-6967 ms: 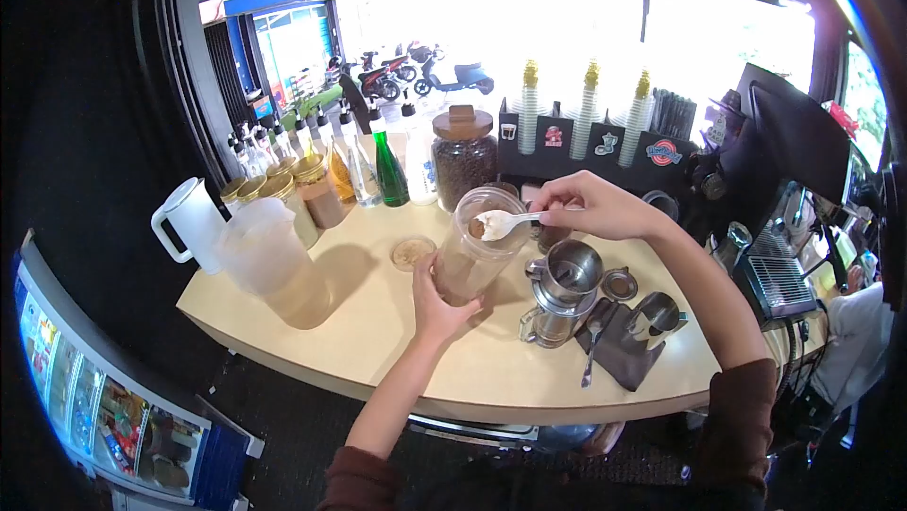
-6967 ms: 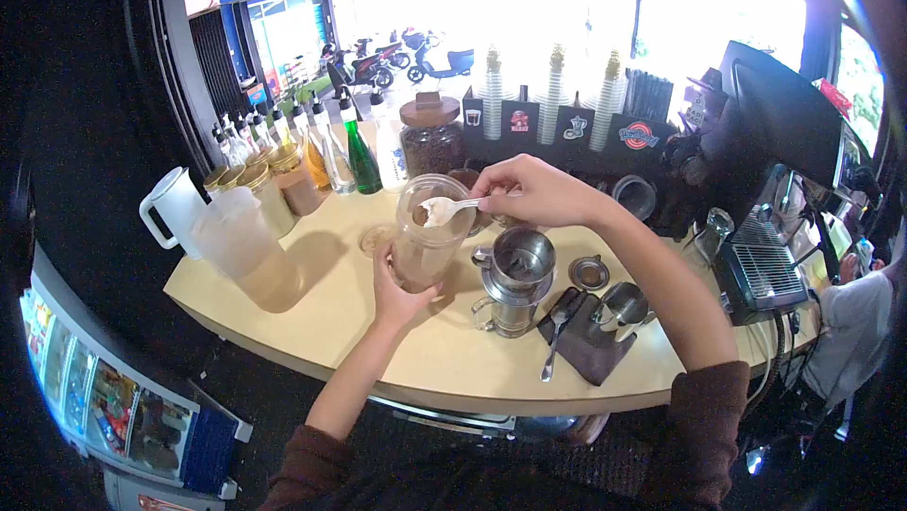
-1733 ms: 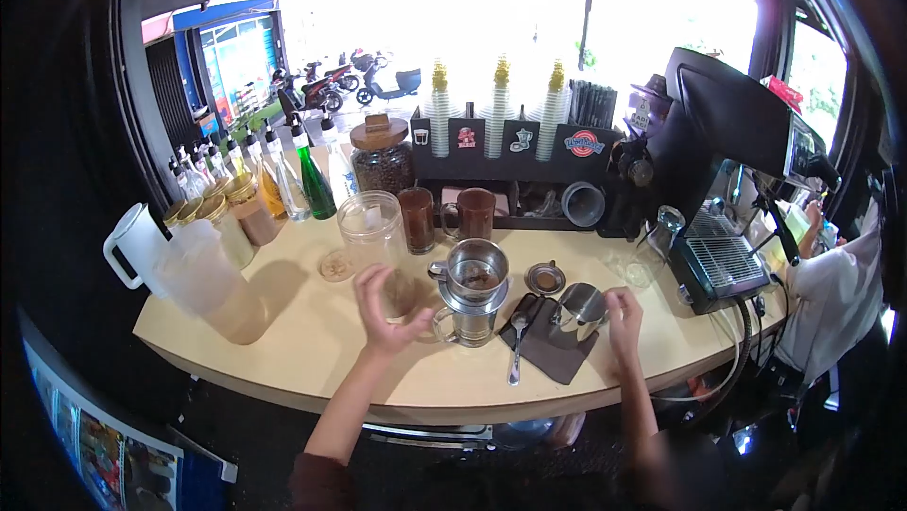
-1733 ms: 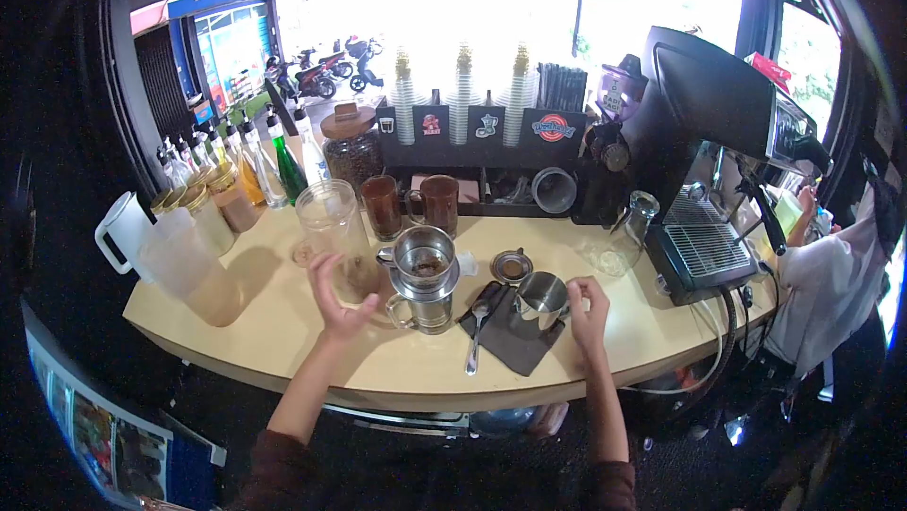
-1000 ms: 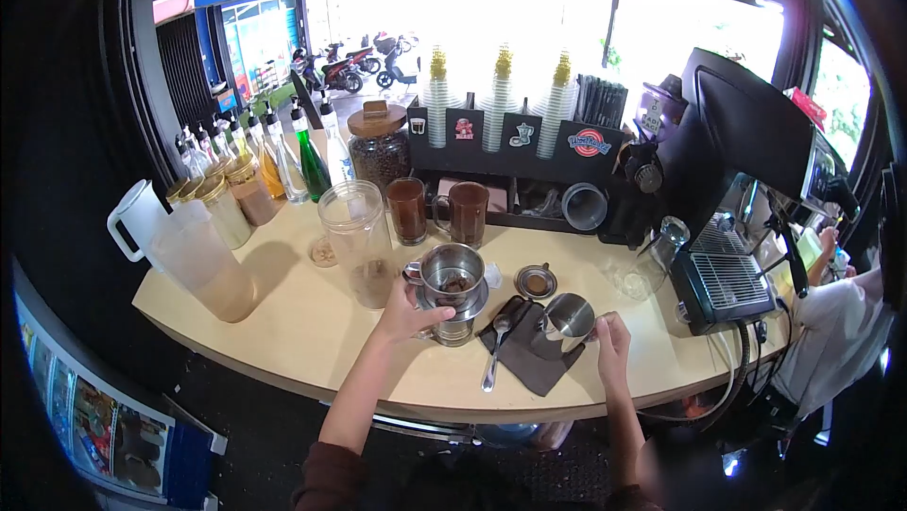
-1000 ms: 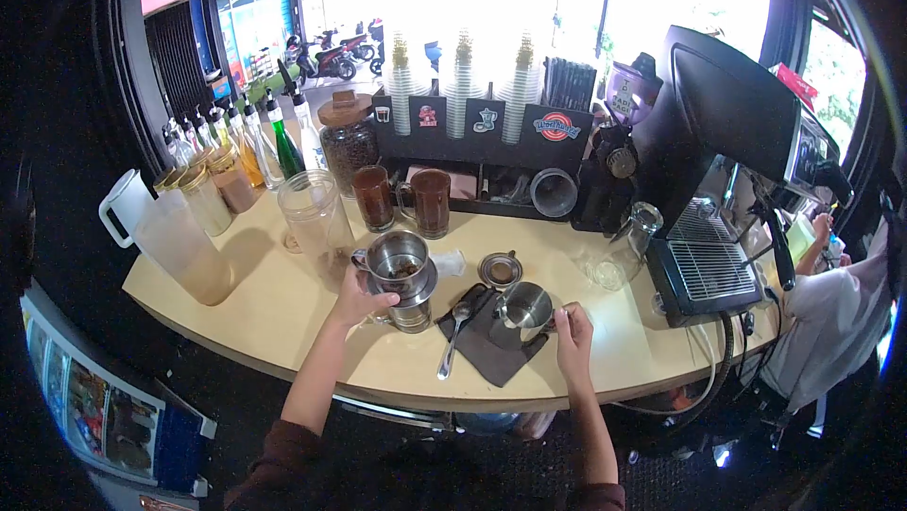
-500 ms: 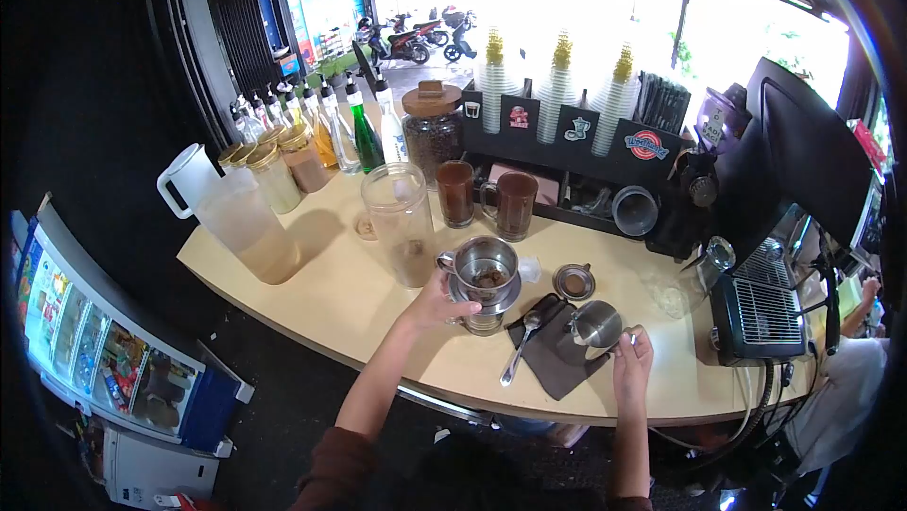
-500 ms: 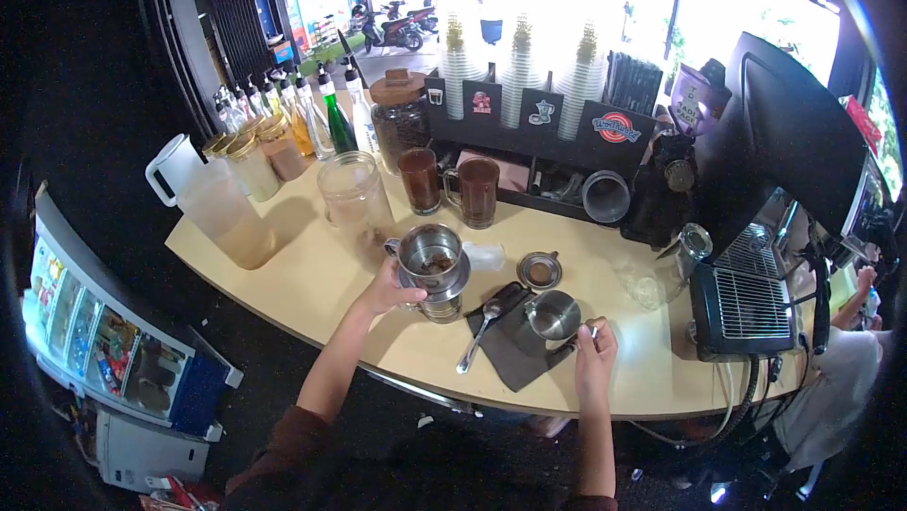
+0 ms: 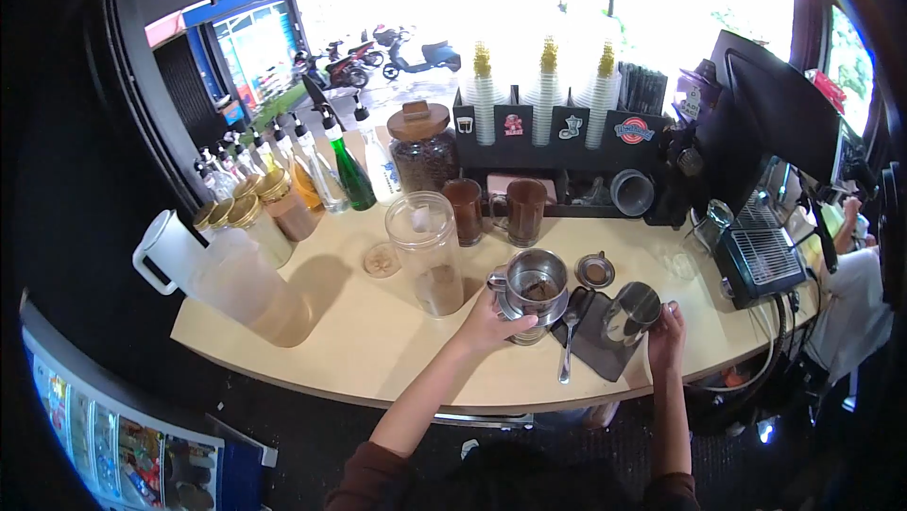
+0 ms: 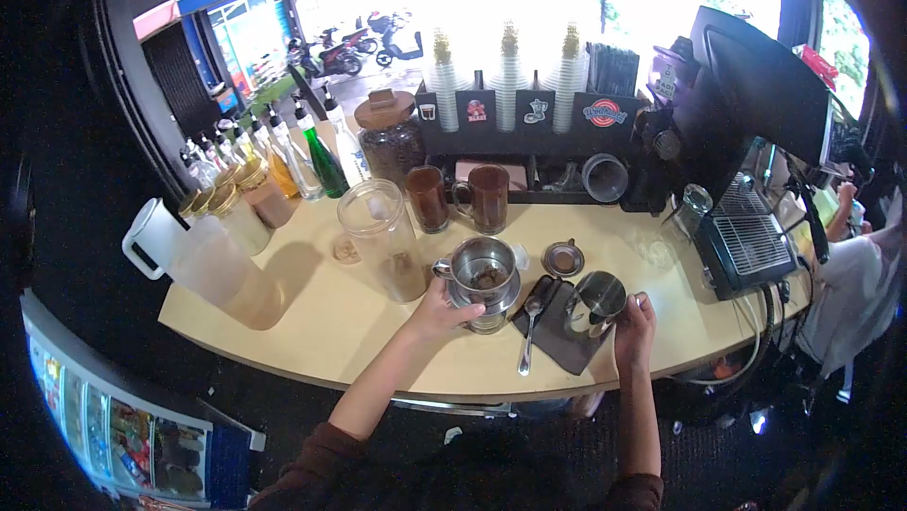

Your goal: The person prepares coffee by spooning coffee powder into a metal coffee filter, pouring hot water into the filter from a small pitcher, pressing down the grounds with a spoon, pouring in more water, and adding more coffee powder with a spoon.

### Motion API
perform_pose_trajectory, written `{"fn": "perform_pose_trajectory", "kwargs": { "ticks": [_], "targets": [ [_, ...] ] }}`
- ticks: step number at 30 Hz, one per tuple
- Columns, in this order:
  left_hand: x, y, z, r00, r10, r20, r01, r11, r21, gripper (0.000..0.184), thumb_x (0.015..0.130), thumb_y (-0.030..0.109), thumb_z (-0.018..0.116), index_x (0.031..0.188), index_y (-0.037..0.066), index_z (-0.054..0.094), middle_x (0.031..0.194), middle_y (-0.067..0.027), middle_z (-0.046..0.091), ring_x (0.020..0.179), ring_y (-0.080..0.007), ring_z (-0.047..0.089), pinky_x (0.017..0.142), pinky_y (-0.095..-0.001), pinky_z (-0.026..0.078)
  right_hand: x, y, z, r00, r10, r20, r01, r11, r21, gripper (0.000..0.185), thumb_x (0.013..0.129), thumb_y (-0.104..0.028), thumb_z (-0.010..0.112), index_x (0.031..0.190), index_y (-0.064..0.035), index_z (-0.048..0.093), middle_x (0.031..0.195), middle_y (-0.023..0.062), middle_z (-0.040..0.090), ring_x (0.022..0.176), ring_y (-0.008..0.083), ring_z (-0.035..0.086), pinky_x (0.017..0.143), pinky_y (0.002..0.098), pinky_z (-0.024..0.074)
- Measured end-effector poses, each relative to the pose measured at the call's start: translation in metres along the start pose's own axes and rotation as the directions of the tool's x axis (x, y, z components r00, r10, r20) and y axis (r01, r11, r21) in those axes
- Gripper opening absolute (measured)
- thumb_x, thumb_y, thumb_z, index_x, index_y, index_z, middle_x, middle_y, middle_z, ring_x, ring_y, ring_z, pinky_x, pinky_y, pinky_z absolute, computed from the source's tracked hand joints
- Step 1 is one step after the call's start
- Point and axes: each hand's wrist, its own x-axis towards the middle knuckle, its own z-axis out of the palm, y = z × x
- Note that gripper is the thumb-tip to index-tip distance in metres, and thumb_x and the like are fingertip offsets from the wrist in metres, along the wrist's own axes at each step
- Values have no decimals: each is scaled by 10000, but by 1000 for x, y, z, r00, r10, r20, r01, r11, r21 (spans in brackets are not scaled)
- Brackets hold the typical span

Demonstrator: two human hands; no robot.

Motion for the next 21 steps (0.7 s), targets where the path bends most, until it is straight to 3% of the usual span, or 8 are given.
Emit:
{"fn": "perform_pose_trajectory", "kwargs": {
  "ticks": [2, 4, 7, 8, 10, 14, 17, 21],
  "targets": [
    [1, 3, 1, 998, -39, 41, 40, 999, -10, 842, 717, 95, 794, 1397, 34, 302, 1282, -91, 504, 1214, -181, 471, 1054, -361, 361, -4, -8, 17, 999, -29, -29, 30, 999, 15, 131, 939, -130, 555, 830, -116, 484, 783, -17, 561, 711, 87, 511, 675, 255, 398],
    [2, 5, 5, 999, 27, 32, -27, 1000, -11, 819, 715, 101, 797, 1376, 33, 319, 1271, -96, 507, 1196, -181, 488, 1045, -362, 374, -5, -23, 38, 996, -61, -63, 63, 998, 26, 138, 942, -137, 550, 825, -115, 480, 783, -19, 552, 718, 84, 505, 675, 258, 392],
    [2, 2, 5, 999, 41, 16, -40, 998, -40, 799, 711, 102, 803, 1355, 37, 335, 1267, -97, 509, 1177, -176, 504, 1033, -357, 391, 0, -42, 58, 984, -159, 74, 167, 978, -127, 140, 922, -148, 579, 842, -103, 473, 746, -41, 457, 730, 66, 448, 682, 234, 350],
    [2, 3, 5, 999, 33, 27, -32, 998, -45, 799, 711, 102, 803, 1355, 37, 335, 1267, -97, 509, 1177, -176, 504, 1033, -357, 391, 2, -47, 65, 985, -162, 61, 169, 977, -131, 140, 922, -148, 579, 842, -103, 473, 746, -41, 457, 730, 66, 448, 682, 234, 350],
    [1, 8, 5, 998, -55, 11, 55, 998, -4, 801, 709, 104, 806, 1352, 40, 334, 1264, -97, 509, 1171, -173, 510, 1024, -350, 401, 3, -65, 85, 960, -171, 222, 217, 955, -204, 130, 909, -139, 581, 862, -92, 470, 780, -32, 484, 754, 61, 470, 713, 226, 360],
    [-2, 9, 6, 997, -78, -2, 77, 996, -33, 782, 723, 84, 791, 1349, 28, 326, 1267, -97, 508, 1176, -177, 511, 1033, -351, 398, 4, -83, 121, 962, -143, 233, 217, 918, -333, 149, 872, -103, 617, 860, -89, 469, 777, -41, 472, 748, 49, 454, 701, 211, 344],
    [-2, 7, 4, 997, -82, 6, 82, 997, -12, 780, 727, 71, 785, 1353, 28, 321, 1274, -97, 501, 1190, -182, 502, 1044, -355, 389, 11, -91, 144, 958, -142, 248, 237, 882, -409, 197, 860, -59, 654, 862, -80, 459, 690, -42, 453, 657, 64, 555, 593, 231, 476],
    [-1, 12, 5, 991, -135, -9, 135, 991, -8, 809, 724, 69, 785, 1369, 35, 298, 1299, -107, 477, 1213, -188, 481, 1052, -361, 377, 26, -98, 160, 929, -71, 363, 227, 883, -410, 253, 848, -66, 676, 821, -82, 424, 707, -38, 468, 646, 22, 523, 568, 199, 477]
  ]
}}
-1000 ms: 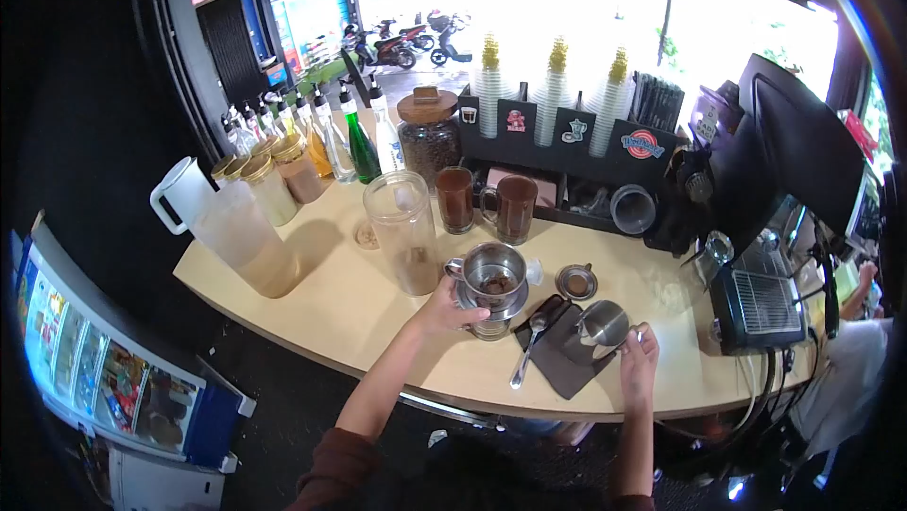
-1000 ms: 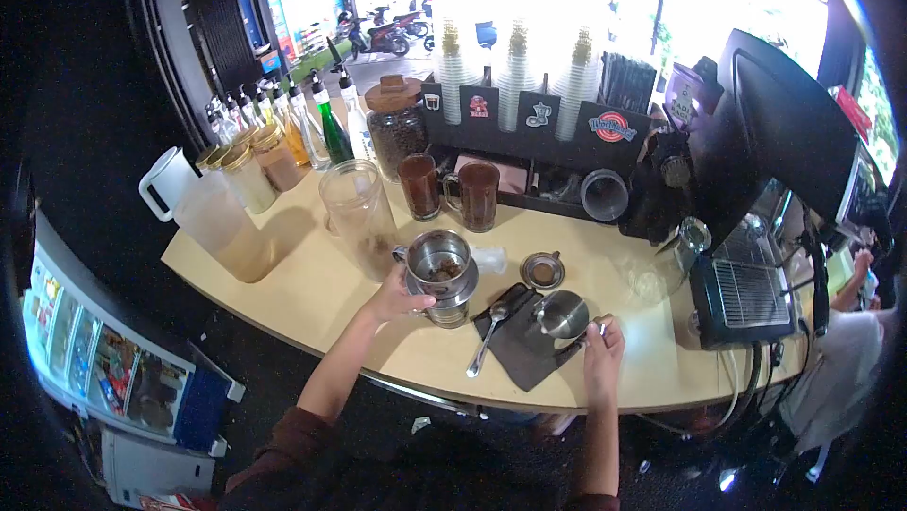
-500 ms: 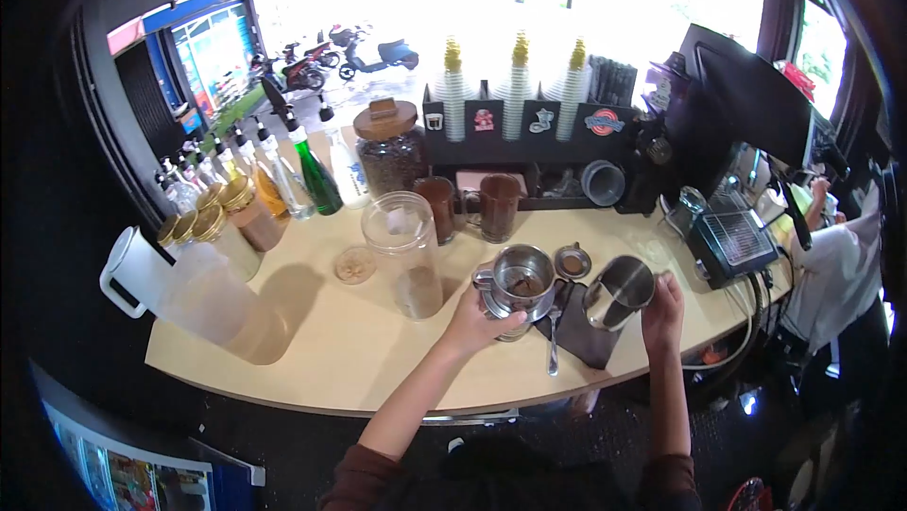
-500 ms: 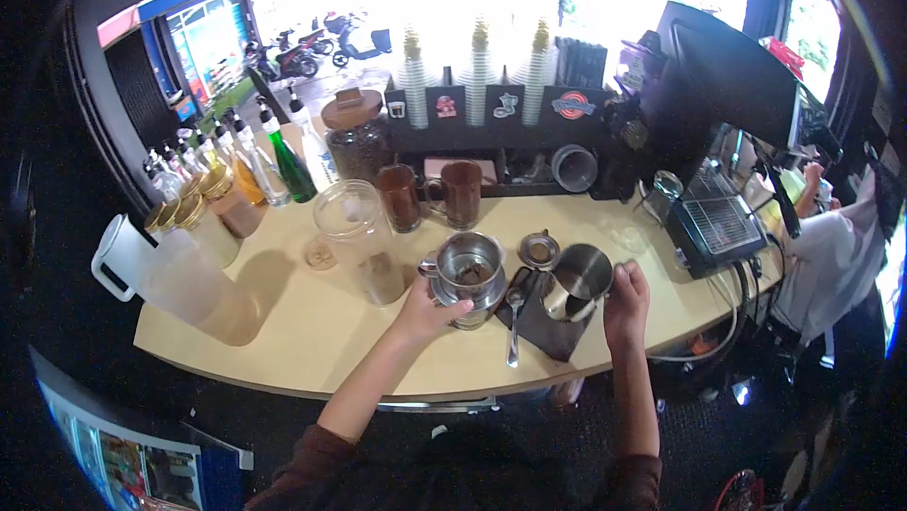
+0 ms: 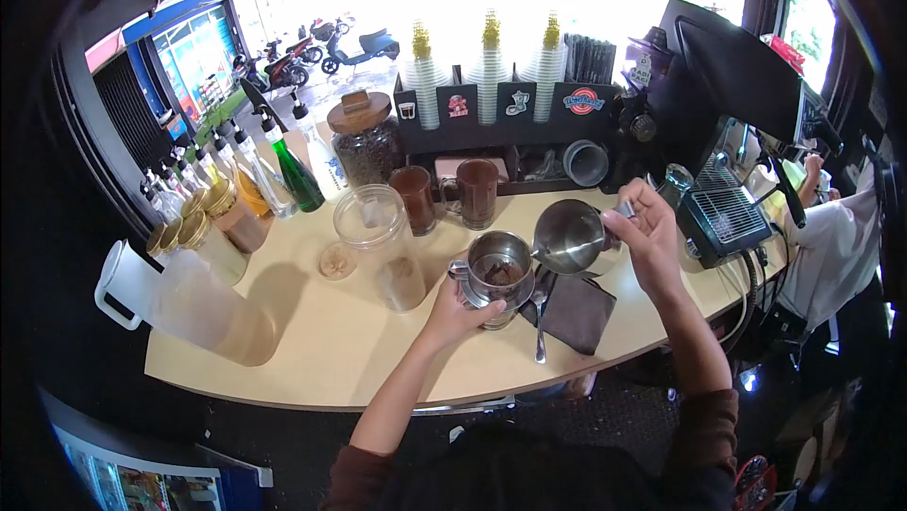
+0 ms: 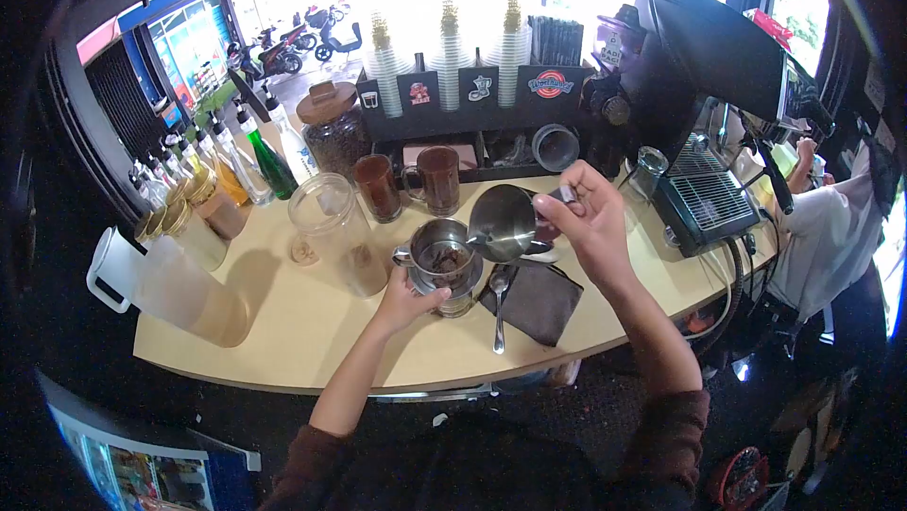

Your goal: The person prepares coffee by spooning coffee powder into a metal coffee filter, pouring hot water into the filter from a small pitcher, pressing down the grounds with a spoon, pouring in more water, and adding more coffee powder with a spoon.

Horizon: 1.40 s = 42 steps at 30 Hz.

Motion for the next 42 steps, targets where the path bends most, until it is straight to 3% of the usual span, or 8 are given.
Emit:
{"fn": "perform_pose_trajectory", "kwargs": {
  "ticks": [8, 16, 26, 42],
  "targets": [
    [2, -6, -2, 997, 75, 9, -75, 997, 25, 831, 712, 74, 793, 1378, 46, 295, 1300, -107, 472, 1219, -190, 473, 1052, -360, 373, 27, -8, 12, 990, 4, 141, 9, 995, -98, 252, 840, -73, 691, 818, -75, 440, 720, -44, 465, 634, -4, 450, 571, 170, 427],
    [2, -9, -1, 991, 133, 2, -133, 991, -2, 835, 699, 65, 794, 1376, 47, 305, 1292, -101, 479, 1212, -183, 477, 1039, -357, 381, 42, -10, 22, 982, -19, 190, 61, 974, -217, 283, 804, -104, 726, 795, -68, 446, 702, -58, 402, 641, 7, 349, 553, 185, 265],
    [1, -8, 0, 993, 118, 13, -118, 993, -8, 858, 715, 55, 793, 1389, 33, 263, 1320, -106, 455, 1213, -196, 479, 1047, -359, 386, 44, -14, 32, 976, -1, 217, 67, 952, -298, 276, 809, -101, 725, 774, -69, 453, 697, -63, 395, 629, 5, 328, 547, 190, 271],
    [2, -7, 0, 988, 148, 33, -148, 989, 7, 979, 698, 61, 798, 1448, 28, 168, 1367, -120, 407, 1257, -206, 438, 1079, -363, 347, 45, -15, 26, 975, -5, 224, 89, 927, -363, 258, 830, -76, 695, 817, -55, 438, 716, -30, 503, 644, -4, 451, 552, 177, 375]
  ]
}}
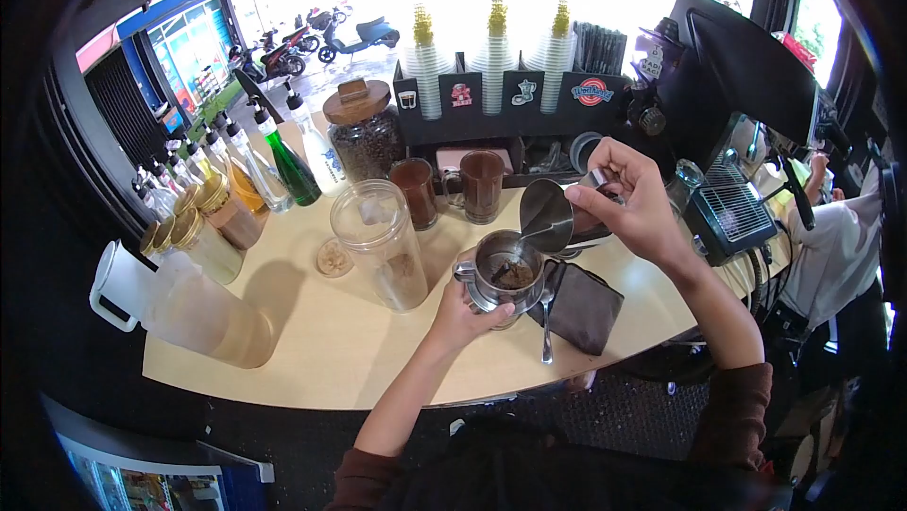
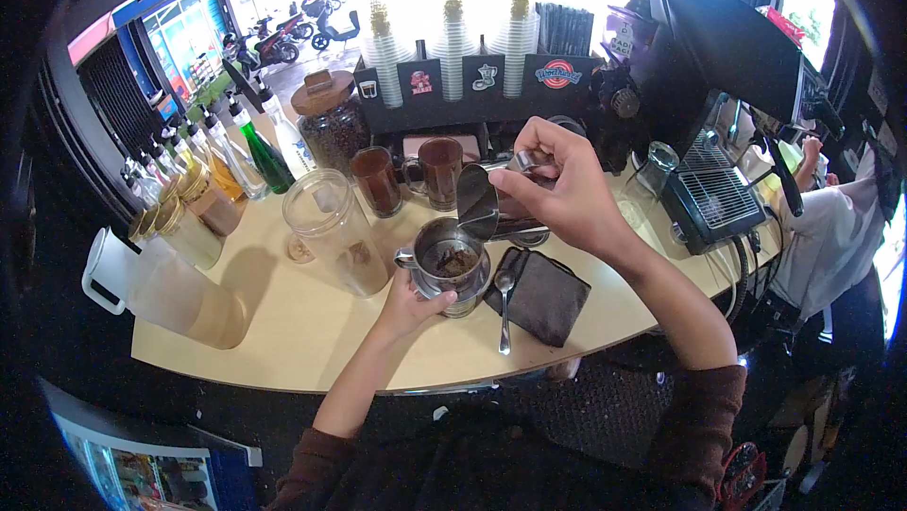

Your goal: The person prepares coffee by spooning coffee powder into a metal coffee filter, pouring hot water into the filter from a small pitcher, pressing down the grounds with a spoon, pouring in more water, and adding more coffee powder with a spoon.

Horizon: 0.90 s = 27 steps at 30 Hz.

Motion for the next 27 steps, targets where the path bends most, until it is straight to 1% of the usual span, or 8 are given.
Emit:
{"fn": "perform_pose_trajectory", "kwargs": {
  "ticks": [4, 6, 11, 13, 16, 22, 24, 27],
  "targets": [
    [0, 0, 0, 1000, -21, 6, 21, 1000, 9, 1000, 703, 54, 791, 1460, 29, 137, 1374, -125, 400, 1264, -211, 434, 1085, -368, 343, 0, 1, 1, 1000, 2, -13, -2, 1000, 31, 257, 833, -75, 690, 816, -51, 435, 705, -30, 486, 632, -3, 458, 537, 176, 389],
    [0, 1, 4, 998, 16, -60, -17, 1000, -22, 848, 684, 80, 799, 1370, 24, 304, 1290, -121, 479, 1203, -199, 487, 1038, -357, 378, 0, 4, 0, 1000, 1, -17, 0, 1000, 28, 256, 833, -74, 689, 817, -50, 434, 702, -30, 480, 628, -2, 455, 534, 176, 389],
    [0, 1, 4, 998, 25, -56, -27, 999, -43, 849, 686, 77, 796, 1372, 25, 299, 1292, -125, 476, 1207, -202, 485, 1040, -360, 380, 1, 2, 0, 1000, 18, -21, -17, 998, 54, 253, 832, -65, 684, 811, -48, 433, 697, -29, 471, 620, -1, 447, 529, 176, 386],
    [0, 1, 4, 998, 27, -55, -30, 998, -56, 849, 688, 76, 795, 1373, 25, 297, 1294, -127, 474, 1209, -203, 484, 1042, -361, 380, 2, 3, -2, 999, -28, -25, 27, 999, -39, 252, 828, -58, 683, 804, -45, 432, 688, -27, 470, 624, 1, 454, 534, 181, 400],
    [-1, 0, 3, 999, 8, -50, -10, 999, -39, 846, 692, 74, 793, 1373, 24, 294, 1299, -129, 468, 1213, -205, 481, 1044, -360, 379, 4, 0, -1, 999, -33, -16, 32, 998, -45, 252, 824, -53, 682, 798, -42, 432, 682, -23, 475, 633, 5, 471, 542, 191, 421],
    [-1, -3, 1, 999, 2, -45, -4, 999, -44, 854, 697, 75, 795, 1384, 30, 290, 1309, -125, 464, 1216, -201, 478, 1043, -357, 381, 7, -9, 3, 1000, -16, -17, 16, 1000, -12, 256, 827, -56, 681, 802, -42, 427, 690, -22, 490, 662, 10, 505, 566, 194, 459],
    [-1, -3, 0, 999, -30, -39, 29, 999, -19, 862, 697, 73, 796, 1391, 32, 286, 1310, -123, 464, 1217, -197, 477, 1043, -353, 381, 7, -11, 4, 1000, -6, -18, 6, 1000, -6, 256, 829, -52, 680, 805, -42, 425, 694, -23, 491, 668, 10, 508, 575, 195, 473],
    [-1, -1, 3, 999, -1, -49, 0, 1000, -30, 865, 695, 70, 795, 1392, 32, 286, 1311, -120, 463, 1215, -194, 478, 1043, -352, 381, 7, -12, 4, 1000, 2, -22, -2, 1000, 4, 256, 832, -47, 678, 810, -40, 423, 705, -22, 493, 678, 9, 510, 588, 199, 495]
  ]
}}
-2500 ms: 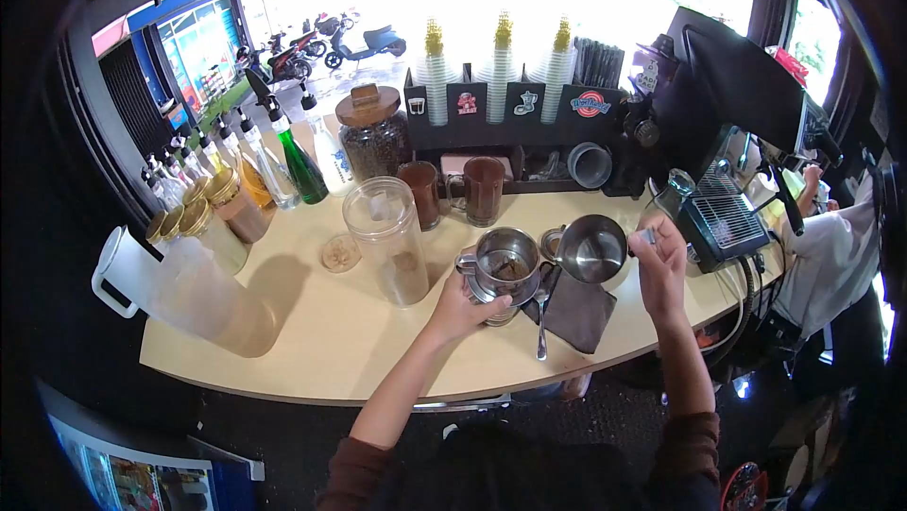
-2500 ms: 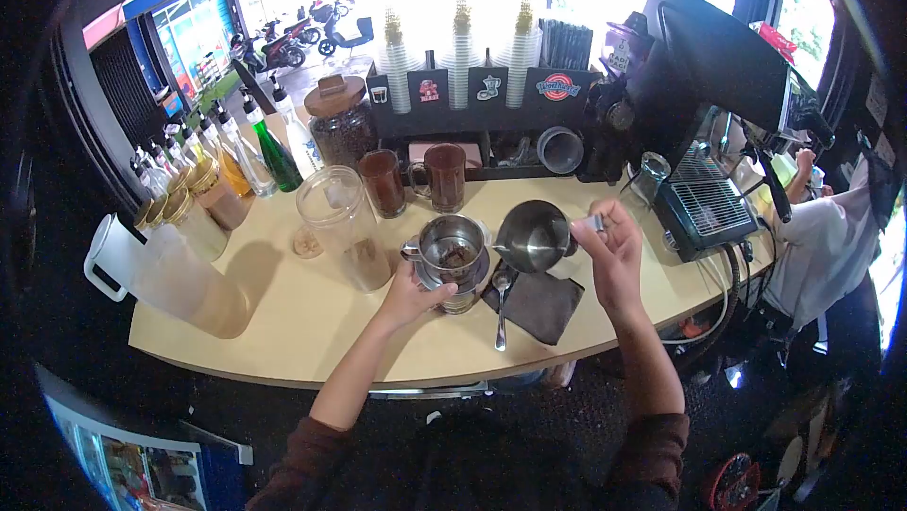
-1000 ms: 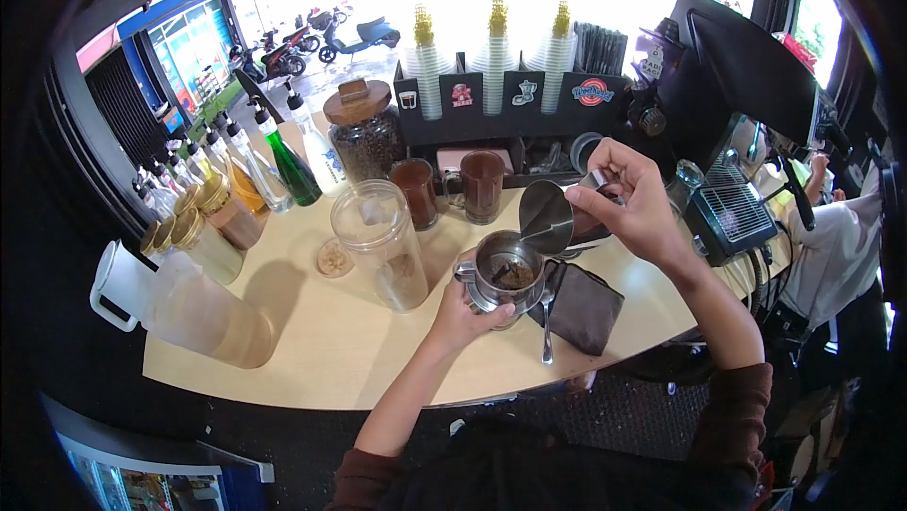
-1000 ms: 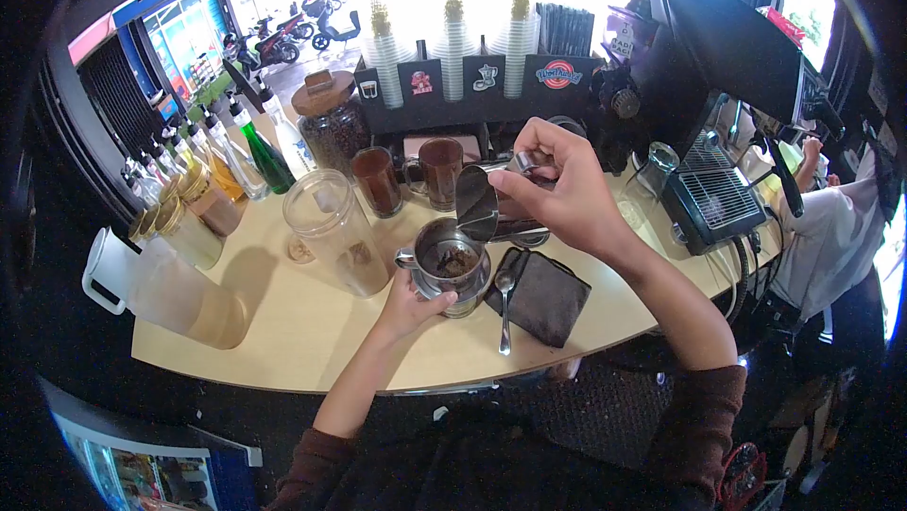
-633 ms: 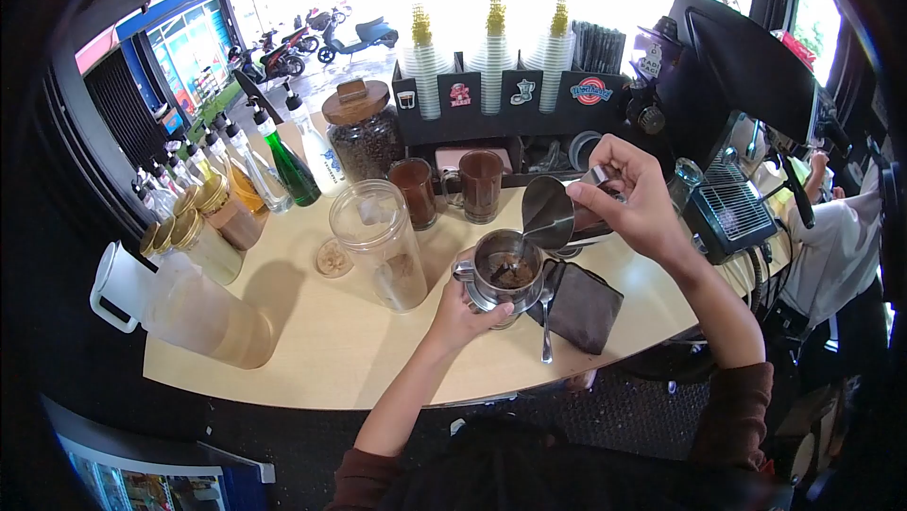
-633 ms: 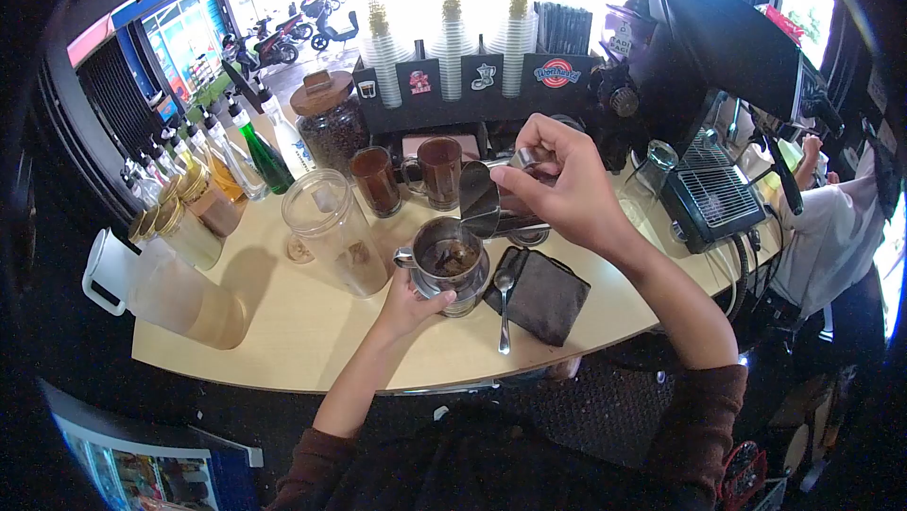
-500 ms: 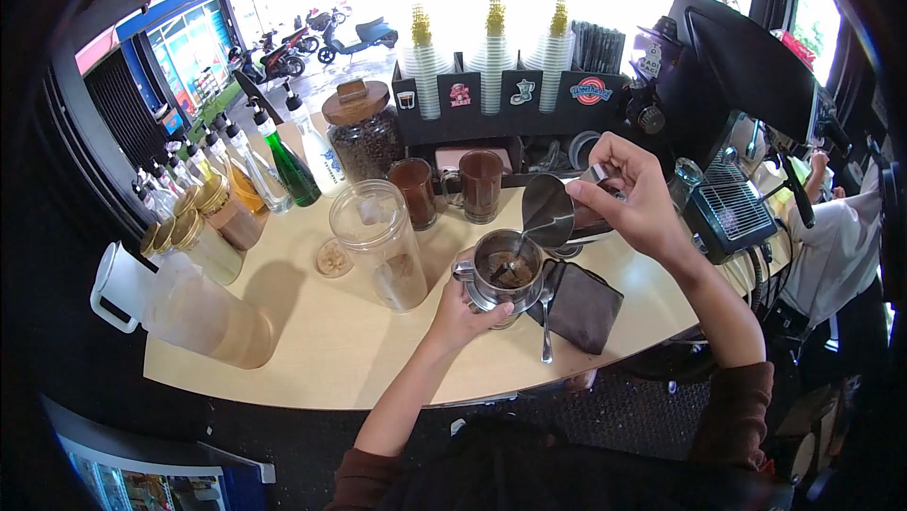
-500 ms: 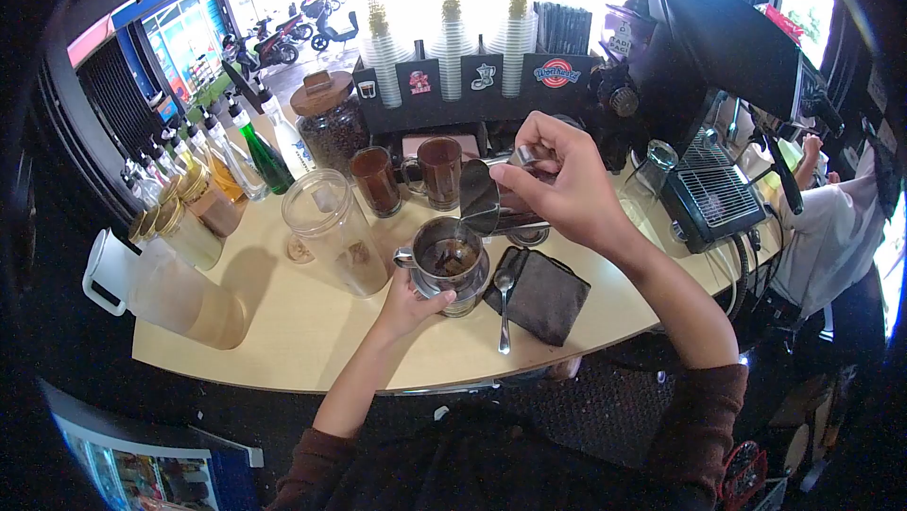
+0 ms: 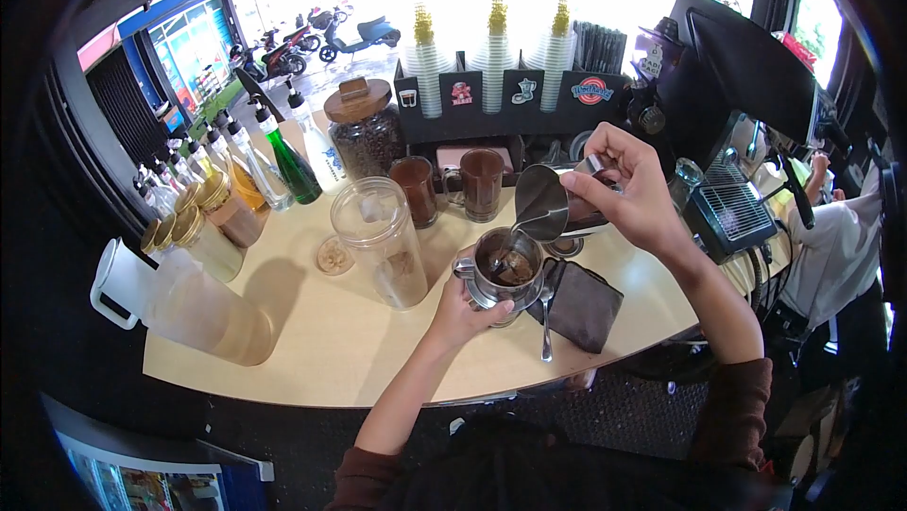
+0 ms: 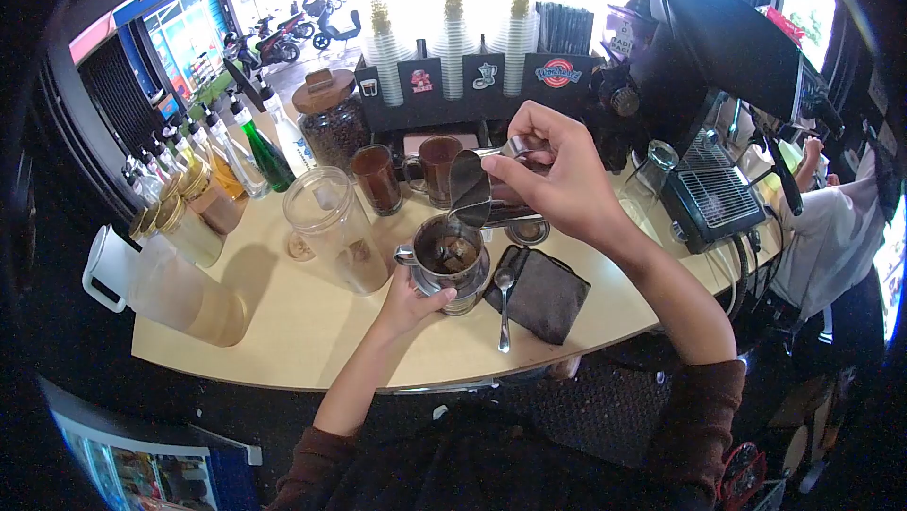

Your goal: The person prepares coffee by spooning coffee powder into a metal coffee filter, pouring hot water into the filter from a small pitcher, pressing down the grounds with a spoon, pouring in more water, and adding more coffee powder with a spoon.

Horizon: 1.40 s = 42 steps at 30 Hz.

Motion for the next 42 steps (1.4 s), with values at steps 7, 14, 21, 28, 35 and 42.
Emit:
{"fn": "perform_pose_trajectory", "kwargs": {
  "ticks": [7, 14, 21, 28, 35, 42],
  "targets": [
    [0, 1, 1, 1000, -14, -11, 14, 1000, -9, 856, 695, 56, 787, 1391, 34, 289, 1315, -113, 461, 1226, -194, 468, 1045, -355, 378, -4, 17, -10, 997, -55, -50, 52, 997, -53, 254, 828, -37, 687, 818, -57, 434, 727, -31, 489, 668, -3, 455, 573, 182, 466],
    [-1, 1, -2, 999, -33, 9, 32, 999, 20, 841, 707, 74, 786, 1387, 37, 293, 1313, -117, 461, 1230, -202, 460, 1057, -361, 361, -39, 61, -21, 968, 129, -214, -57, 948, 312, 215, 836, -54, 679, 814, -74, 465, 695, -53, 464, 650, 4, 449, 552, 182, 361],
    [1, -1, -4, 999, 9, 34, -13, 993, 117, 837, 722, 131, 788, 1380, 19, 283, 1310, -128, 471, 1234, -210, 457, 1062, -375, 348, -101, 218, -72, 859, 316, -404, -82, 862, 500, 202, 886, -102, 589, 761, -103, 431, 639, -3, 451, 570, 128, 488, 553, 292, 412],
    [-1, -1, 1, 1000, 16, -10, -16, 1000, 12, 848, 712, 128, 798, 1379, 29, 283, 1309, -124, 471, 1237, -204, 455, 1068, -374, 346, -129, 243, -75, 804, 393, -447, 21, 732, 681, 246, 872, -114, 628, 715, -142, 441, 624, -26, 439, 574, 111, 443, 614, 288, 410],
    [-1, -4, -3, 1000, -26, 7, 26, 999, 25, 846, 715, 121, 794, 1384, 41, 283, 1309, -117, 472, 1225, -199, 469, 1060, -370, 362, -140, 207, -62, 761, -22, -649, -168, 959, -230, 124, 847, -63, 628, 939, -51, 546, 850, 51, 548, 783, 181, 516, 713, 292, 412],
    [0, -5, -5, 1000, -9, 13, 9, 1000, 21, 792, 716, 105, 777, 1358, 24, 321, 1279, -103, 500, 1189, -198, 493, 1029, -372, 392, -156, 143, 39, 879, 25, 476, 202, 884, -421, 300, 783, -23, 549, 1060, -83, 647, 938, 105, 532, 842, 278, 595, 771, 353, 495]
  ]
}}
